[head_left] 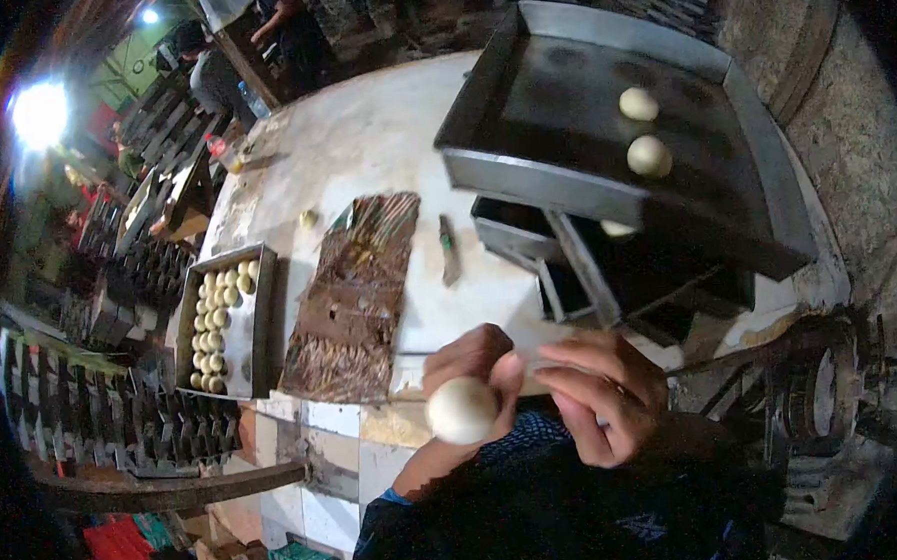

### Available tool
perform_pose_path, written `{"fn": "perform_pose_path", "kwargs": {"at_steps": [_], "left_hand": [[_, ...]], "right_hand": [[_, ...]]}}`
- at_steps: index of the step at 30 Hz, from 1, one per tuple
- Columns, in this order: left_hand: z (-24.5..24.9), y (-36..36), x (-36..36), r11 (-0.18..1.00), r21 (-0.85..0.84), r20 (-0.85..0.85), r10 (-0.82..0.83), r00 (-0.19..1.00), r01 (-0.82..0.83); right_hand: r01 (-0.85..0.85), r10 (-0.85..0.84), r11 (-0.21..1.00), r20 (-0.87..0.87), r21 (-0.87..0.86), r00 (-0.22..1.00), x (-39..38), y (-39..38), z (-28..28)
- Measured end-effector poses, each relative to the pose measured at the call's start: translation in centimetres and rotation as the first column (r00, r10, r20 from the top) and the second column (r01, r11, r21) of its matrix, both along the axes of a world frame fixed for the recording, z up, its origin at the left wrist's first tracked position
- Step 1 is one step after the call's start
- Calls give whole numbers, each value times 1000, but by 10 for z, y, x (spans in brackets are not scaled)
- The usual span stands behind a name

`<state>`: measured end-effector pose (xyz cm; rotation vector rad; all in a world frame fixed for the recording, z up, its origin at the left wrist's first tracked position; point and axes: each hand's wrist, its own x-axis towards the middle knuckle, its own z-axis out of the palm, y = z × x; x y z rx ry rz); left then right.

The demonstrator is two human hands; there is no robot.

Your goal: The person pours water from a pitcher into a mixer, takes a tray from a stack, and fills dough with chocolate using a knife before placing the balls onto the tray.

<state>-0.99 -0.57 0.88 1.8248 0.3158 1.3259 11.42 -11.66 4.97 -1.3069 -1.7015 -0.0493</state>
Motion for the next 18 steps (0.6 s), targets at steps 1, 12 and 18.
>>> {"fn": "perform_pose_path", "kwargs": {"at_steps": [1, 12, 18], "left_hand": [[7, 1, 12, 994, 110, -203, 42, 978, -20], [39, 11, 49, 846, -305, -81, -480, 873, 437], [36, 31, -4, 884, -303, 169, -317, 933, 356]], "right_hand": [[4, -4, 1000, 12, 8, 1000, 8, 1, 11], [-316, 369, 925, 298, -210, 880, 105, 70, 115], [-75, 253, 923, 449, -377, 857, 152, 164, 53]]}}
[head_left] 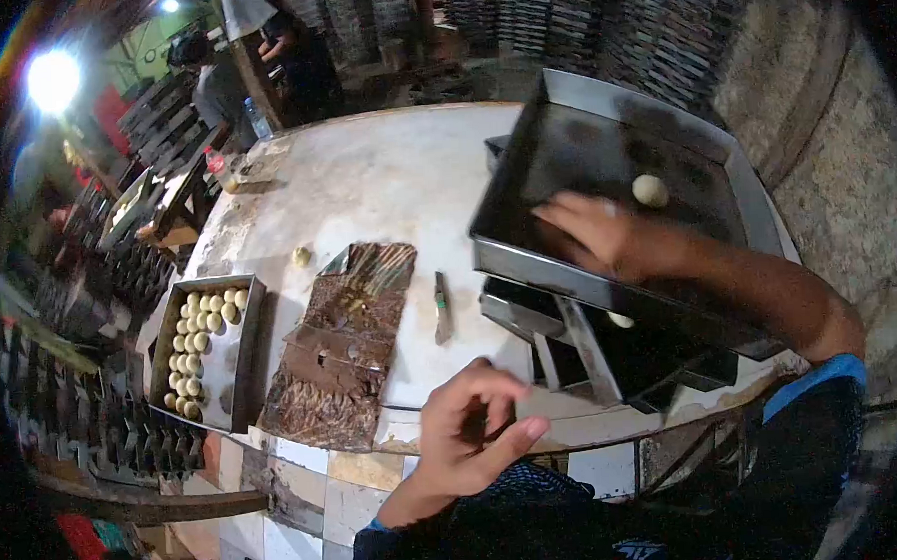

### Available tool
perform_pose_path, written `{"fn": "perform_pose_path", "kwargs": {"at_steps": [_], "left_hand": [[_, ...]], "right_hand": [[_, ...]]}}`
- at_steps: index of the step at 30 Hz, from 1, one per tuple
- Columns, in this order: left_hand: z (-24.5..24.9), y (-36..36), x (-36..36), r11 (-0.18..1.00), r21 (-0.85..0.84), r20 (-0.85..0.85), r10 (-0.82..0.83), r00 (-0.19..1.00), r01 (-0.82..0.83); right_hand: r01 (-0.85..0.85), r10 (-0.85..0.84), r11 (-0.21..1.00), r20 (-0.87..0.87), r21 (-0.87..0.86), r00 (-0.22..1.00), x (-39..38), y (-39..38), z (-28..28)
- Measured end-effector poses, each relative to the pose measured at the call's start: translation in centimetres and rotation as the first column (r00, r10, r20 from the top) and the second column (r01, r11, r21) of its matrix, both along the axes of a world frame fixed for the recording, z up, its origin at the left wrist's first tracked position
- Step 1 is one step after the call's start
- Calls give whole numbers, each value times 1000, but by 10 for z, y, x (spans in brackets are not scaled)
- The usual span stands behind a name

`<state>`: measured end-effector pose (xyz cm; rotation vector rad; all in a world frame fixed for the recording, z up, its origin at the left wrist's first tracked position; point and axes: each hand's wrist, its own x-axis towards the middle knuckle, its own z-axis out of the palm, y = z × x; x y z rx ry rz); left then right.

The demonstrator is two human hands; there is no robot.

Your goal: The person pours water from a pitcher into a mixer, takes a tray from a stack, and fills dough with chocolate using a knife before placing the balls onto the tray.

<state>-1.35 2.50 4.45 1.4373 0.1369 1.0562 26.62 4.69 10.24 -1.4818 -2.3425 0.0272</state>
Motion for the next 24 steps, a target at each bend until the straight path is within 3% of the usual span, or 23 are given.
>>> {"fn": "perform_pose_path", "kwargs": {"at_steps": [1, 2, 3, 4, 5, 6, 8, 9, 10, 11, 12, 13, 14, 15, 16, 17, 18, 19, 20, 21, 23, 24], "left_hand": [[-6, 7, -16, 997, 38, 21, 66, 998, -67], [-21, 14, -35, 996, 21, 41, 84, 996, -85], [-38, 24, -53, 993, 0, 70, 119, 990, -119], [-49, 34, -71, 983, -62, -45, 168, 985, -171], [-63, 43, -93, 964, -126, -171, 212, 962, -235], [-112, 61, -114, 949, -105, -357, 244, 902, -299], [-170, 73, -159, 919, 58, -719, 310, 622, -391], [-194, 69, -186, 914, 113, -841, 297, 452, -391], [-186, 64, -212, 925, -85, -783, 168, 599, -371], [-174, 64, -241, 916, -266, -682, 42, 730, -302], [-167, 75, -271, 904, -319, -691, -17, 723, -283], [-171, 94, -308, 944, 54, -700, 268, 662, -326], [-167, 112, -342, 838, 129, -672, 467, 574, -531], [-178, 146, -383, 732, 272, -644, 621, 448, -624], [-190, 176, -427, 509, 656, -547, 829, 112, -558], [-217, 214, -471, 384, 784, -556, 784, -277, -487], [-203, 236, -484, 341, 780, -604, 628, -490, -524], [-209, 263, -513, 361, 787, -612, 558, -560, -501], [-217, 284, -533, 450, 811, -563, 425, -709, -374], [-217, 300, -543, 443, 814, -560, 430, -708, -374], [-234, 321, -561, 564, 776, -525, 331, -784, -281], [-243, 327, -564, 466, 799, -569, 379, -730, -380]], "right_hand": [[-8, 16, 997, 94, -82, 995, 4, -4, -12], [118, -87, 935, 109, -334, 990, -7, -3, 2], [65, -30, 943, 110, -326, 993, -2, -1, 9], [0, 37, 947, 108, -322, 993, 5, 2, 15], [129, -80, 942, 168, -309, 983, -8, 1, 34], [246, -188, 926, 217, -287, 958, -23, -4, 58], [243, -257, 966, 245, 87, 935, -11, -3, 67], [327, -378, 911, 189, 252, 907, -43, -11, 84], [263, -280, 900, -3, 348, 960, -50, -20, 85], [247, -249, 911, -35, 331, 968, -82, -28, 92], [191, -236, 823, 16, 534, 972, -108, -43, 100], [118, -246, 696, 80, 709, 966, -132, -63, 101], [310, -103, 685, -334, 659, 937, -102, -119, 77], [386, -34, 704, -515, 596, 856, -92, -130, 70], [446, 50, 717, -677, 535, 734, -97, -133, 66], [358, -62, 781, -507, 512, 860, -95, -129, 60], [284, -149, 836, -303, 470, 941, -109, -117, 53], [228, -216, 882, -78, 413, 973, -125, -108, 44], [194, -260, 918, 154, 347, 953, -142, -101, 38], [177, -275, 946, 384, 271, 881, -156, -95, 36], [89, -188, 966, 422, 242, 887, -176, -79, 44], [6, -100, 979, 456, 203, 884, -185, -70, 50]]}}
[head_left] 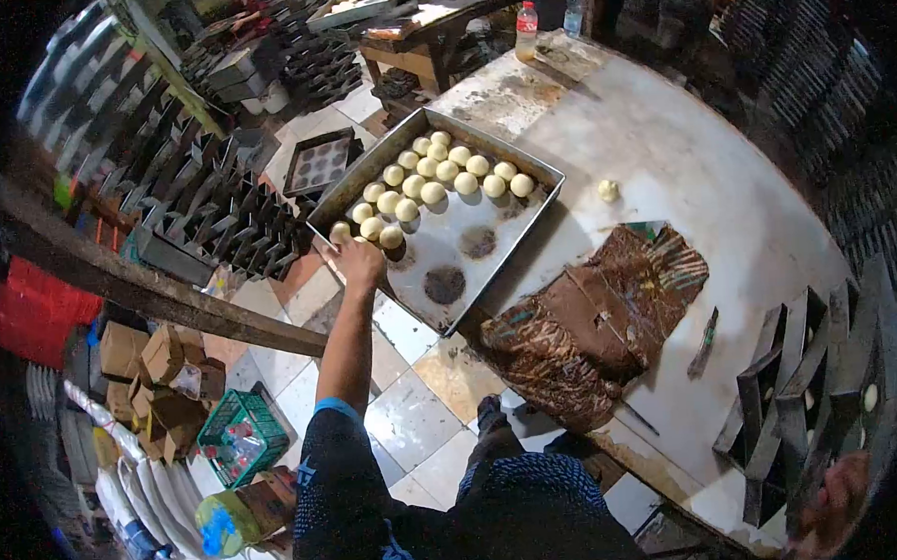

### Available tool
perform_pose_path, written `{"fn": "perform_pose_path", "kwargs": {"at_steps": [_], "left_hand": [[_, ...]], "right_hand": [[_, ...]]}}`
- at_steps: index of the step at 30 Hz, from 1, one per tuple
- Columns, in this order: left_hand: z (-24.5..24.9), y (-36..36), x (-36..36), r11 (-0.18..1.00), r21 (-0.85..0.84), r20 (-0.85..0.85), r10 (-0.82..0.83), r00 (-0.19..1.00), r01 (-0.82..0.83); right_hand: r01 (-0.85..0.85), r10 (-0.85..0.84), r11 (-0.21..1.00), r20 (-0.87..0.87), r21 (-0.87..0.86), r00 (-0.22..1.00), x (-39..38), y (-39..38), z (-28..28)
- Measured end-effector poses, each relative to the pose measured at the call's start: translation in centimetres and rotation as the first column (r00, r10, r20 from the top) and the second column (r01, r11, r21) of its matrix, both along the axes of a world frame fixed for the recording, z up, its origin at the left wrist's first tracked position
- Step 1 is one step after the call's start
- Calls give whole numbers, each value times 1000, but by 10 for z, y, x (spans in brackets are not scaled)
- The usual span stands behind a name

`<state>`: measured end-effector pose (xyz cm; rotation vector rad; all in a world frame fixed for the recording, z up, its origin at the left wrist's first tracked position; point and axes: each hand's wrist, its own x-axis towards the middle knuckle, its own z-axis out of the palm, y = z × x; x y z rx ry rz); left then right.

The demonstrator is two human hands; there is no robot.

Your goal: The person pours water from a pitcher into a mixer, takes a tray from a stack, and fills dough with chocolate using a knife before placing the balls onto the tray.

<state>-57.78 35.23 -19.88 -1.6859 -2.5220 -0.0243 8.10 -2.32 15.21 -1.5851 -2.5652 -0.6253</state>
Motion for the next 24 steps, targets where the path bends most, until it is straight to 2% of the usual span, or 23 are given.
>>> {"fn": "perform_pose_path", "kwargs": {"at_steps": [1, 2, 3, 4, 5, 6, 7, 8, 9, 10, 11, 12, 13, 15, 16, 17, 18, 19, 20, 21, 22, 23, 24], "left_hand": [[-3, 0, 0, 1000, 8, 7, 8, 1000, -9], [-6, -2, 2, 999, 37, -38, -10, 999, 12], [-7, -5, 7, 997, 65, -81, -29, 996, 34], [-1, -9, 14, 998, 15, 6, -56, 998, 56], [21, -32, 44, 966, 196, -84, -152, 985, 166], [17, -36, 61, 921, 321, 40, -245, 969, 220], [21, -46, 80, 850, 360, 160, -462, 872, 384], [43, -73, 120, 774, 444, 409, -624, 666, 452], [65, -100, 159, 714, 517, 621, -692, 368, 472], [59, -117, 197, 424, 775, 471, -882, 18, 469], [72, -150, 239, 591, 640, 620, -775, 124, 491], [82, -178, 284, 638, 631, 680, -729, 83, 441], [112, -205, 321, 615, 643, 674, -737, 44, 457], [114, -243, 378, 568, 581, 690, -723, 16, 584], [120, -258, 399, 528, 559, 694, -720, -13, 640], [128, -273, 414, 486, 532, 704, -709, -44, 693], [136, -284, 423, 498, 620, 689, -715, -117, 606], [136, -292, 428, 501, 599, 704, -701, -113, 625], [138, -299, 431, 645, 551, 809, -570, -148, 530], [140, -306, 432, 769, 474, 880, -430, -201, 429], [134, -310, 428, 783, 373, 927, -294, -232, 498], [130, -315, 431, 813, 380, 915, -259, -310, 442], [132, -322, 436, 855, 361, 925, -278, -258, 372]], "right_hand": [[-9, 8, 1000, 7, 8, 1000, -14, 14, 0], [-152, 153, 988, -154, 21, 976, -30, 30, -8], [-208, 196, 978, -285, -12, 938, -29, 33, -15], [-270, 232, 962, -411, -36, 882, -29, 36, -23], [-303, 315, 947, -521, 111, 793, -36, 45, -44], [-293, 334, 941, -596, 168, 730, -41, 51, -70], [-282, 360, 932, -662, 227, 658, -45, 57, -96], [-254, 314, 948, -713, 194, 627, -45, 58, -118], [2, 75, 995, -792, 96, 606, -63, 57, -136], [139, -94, 990, -856, -25, 509, -63, 57, -178], [21, -118, 992, -827, -128, 550, -76, 73, -183], [-29, -223, 967, -898, -252, 380, -78, 78, -226], [-101, -341, 925, -919, -366, 199, -79, 78, -262], [-228, -527, 818, -847, -528, 72, -95, 75, -256], [-314, -457, 865, -872, -390, -175, -97, 72, -259], [-244, -465, 843, -877, -479, 118, -75, 67, -249], [-270, -432, 874, -900, -404, -54, -69, 62, -240], [-274, -388, 905, -896, -325, -218, -64, 61, -228], [-192, -267, 948, -963, -255, -37, -55, 59, -217], [-181, -275, 948, -960, -262, -48, -50, 55, -213], [-284, -114, 947, -983, -152, 146, -48, 51, -208], [-400, 75, 914, -945, -62, 317, -48, 46, -203], [-384, 86, 923, -950, -37, 300, -57, 38, -189]]}}
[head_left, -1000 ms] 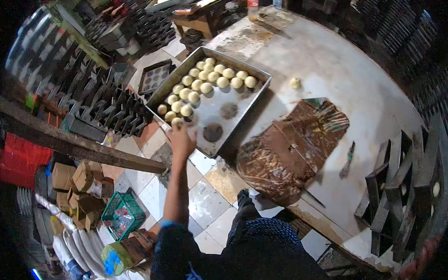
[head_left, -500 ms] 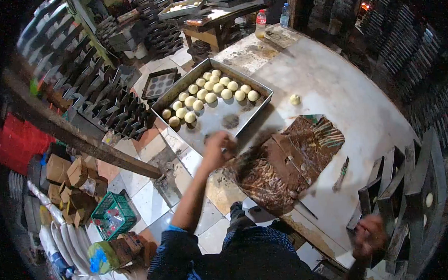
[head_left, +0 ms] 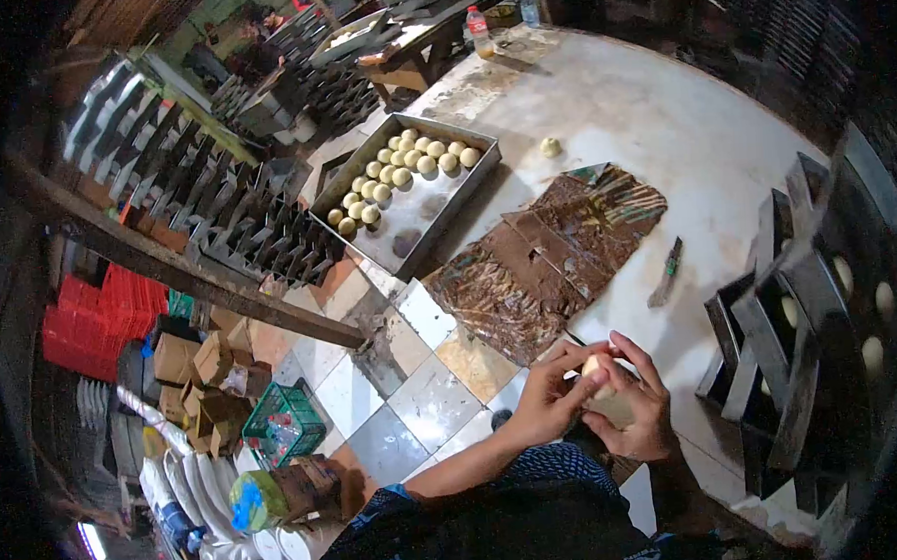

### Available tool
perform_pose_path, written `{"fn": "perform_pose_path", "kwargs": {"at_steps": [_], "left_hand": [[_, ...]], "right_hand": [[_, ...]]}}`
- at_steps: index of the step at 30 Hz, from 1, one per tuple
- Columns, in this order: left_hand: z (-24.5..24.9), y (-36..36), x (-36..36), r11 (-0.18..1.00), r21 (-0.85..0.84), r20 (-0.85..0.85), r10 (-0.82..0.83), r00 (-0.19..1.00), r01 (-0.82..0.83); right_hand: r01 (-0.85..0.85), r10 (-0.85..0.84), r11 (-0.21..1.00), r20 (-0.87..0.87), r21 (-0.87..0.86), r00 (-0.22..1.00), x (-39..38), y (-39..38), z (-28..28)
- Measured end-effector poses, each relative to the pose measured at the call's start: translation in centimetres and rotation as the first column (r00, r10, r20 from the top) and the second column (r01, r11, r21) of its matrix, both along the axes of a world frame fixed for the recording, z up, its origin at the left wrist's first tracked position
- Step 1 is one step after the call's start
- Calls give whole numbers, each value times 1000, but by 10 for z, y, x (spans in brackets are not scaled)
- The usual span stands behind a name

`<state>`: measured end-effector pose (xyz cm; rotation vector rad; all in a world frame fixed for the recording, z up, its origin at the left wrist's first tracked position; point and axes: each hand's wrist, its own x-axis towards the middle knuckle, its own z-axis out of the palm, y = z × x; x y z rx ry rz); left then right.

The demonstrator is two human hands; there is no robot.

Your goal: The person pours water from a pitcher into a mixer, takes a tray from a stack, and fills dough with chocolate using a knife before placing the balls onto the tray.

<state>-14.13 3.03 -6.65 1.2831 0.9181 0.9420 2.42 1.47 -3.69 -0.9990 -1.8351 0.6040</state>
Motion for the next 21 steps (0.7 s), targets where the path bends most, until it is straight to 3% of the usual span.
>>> {"fn": "perform_pose_path", "kwargs": {"at_steps": [1, 3, 4, 5, 7, 8, 9, 11, 12, 13, 14, 15, 16, 18, 19, 21], "left_hand": [[4, -7, 6, 995, -2, -27, 97, 995, -97], [9, -21, 16, 955, 249, 16, 164, 986, -163], [6, -28, 14, 855, 504, -86, 186, 979, -119], [8, -43, 16, 805, 568, -103, 278, 955, -173], [5, -60, 8, 858, 447, 115, 224, 968, -251], [9, -62, -3, 848, 458, 119, 239, 964, -267], [13, -61, -16, 847, 470, 99, 229, 968, -248], [14, -69, -50, 885, 384, 68, 258, 964, -264], [19, -77, -73, 904, 309, -28, 319, 947, -296], [23, -83, -96, 914, 235, -127, 365, 922, -330], [17, -91, -115, 876, 260, -112, 445, 889, -406], [4, -99, -133, 871, 201, -26, 463, 886, -449], [-5, -104, -156, 904, -3, 141, 424, 895, -427], [-16, -119, -185, 879, -339, 457, 466, 758, -336], [-29, -124, -189, 875, -349, 458, 473, 753, -337], [-64, -134, -191, 925, -207, 271, 366, 890, -318]], "right_hand": [[14, -14, 1000, 0, 11, 1000, 0, -7, -1], [144, -155, 988, -282, -59, 947, -7, -18, -6], [141, -147, 989, -277, -42, 950, -12, -24, -8], [236, -233, 971, -283, -23, 930, -19, -32, -11], [409, -385, 913, -309, 12, 870, -41, -42, -17], [411, -379, 911, -444, -26, 812, -60, -42, -19], [336, -307, 942, -376, 14, 874, -74, -39, -29], [386, -393, 920, -153, -74, 907, -113, -33, -39], [274, -297, 953, -228, -128, 927, -134, -21, -64], [123, -155, 984, -283, -129, 947, -162, -20, -37], [57, -73, 995, -205, -80, 976, -179, -11, -48], [-1, -10, 998, -169, -60, 986, -195, -11, -52], [-14, 6, 999, -150, -50, 989, -213, -13, -45], [-41, 30, 997, -159, -68, 987, -238, -23, -40], [-44, 32, 996, -153, -76, 988, -247, -27, -42], [-76, 56, 994, -233, -78, 971, -263, -36, -53]]}}
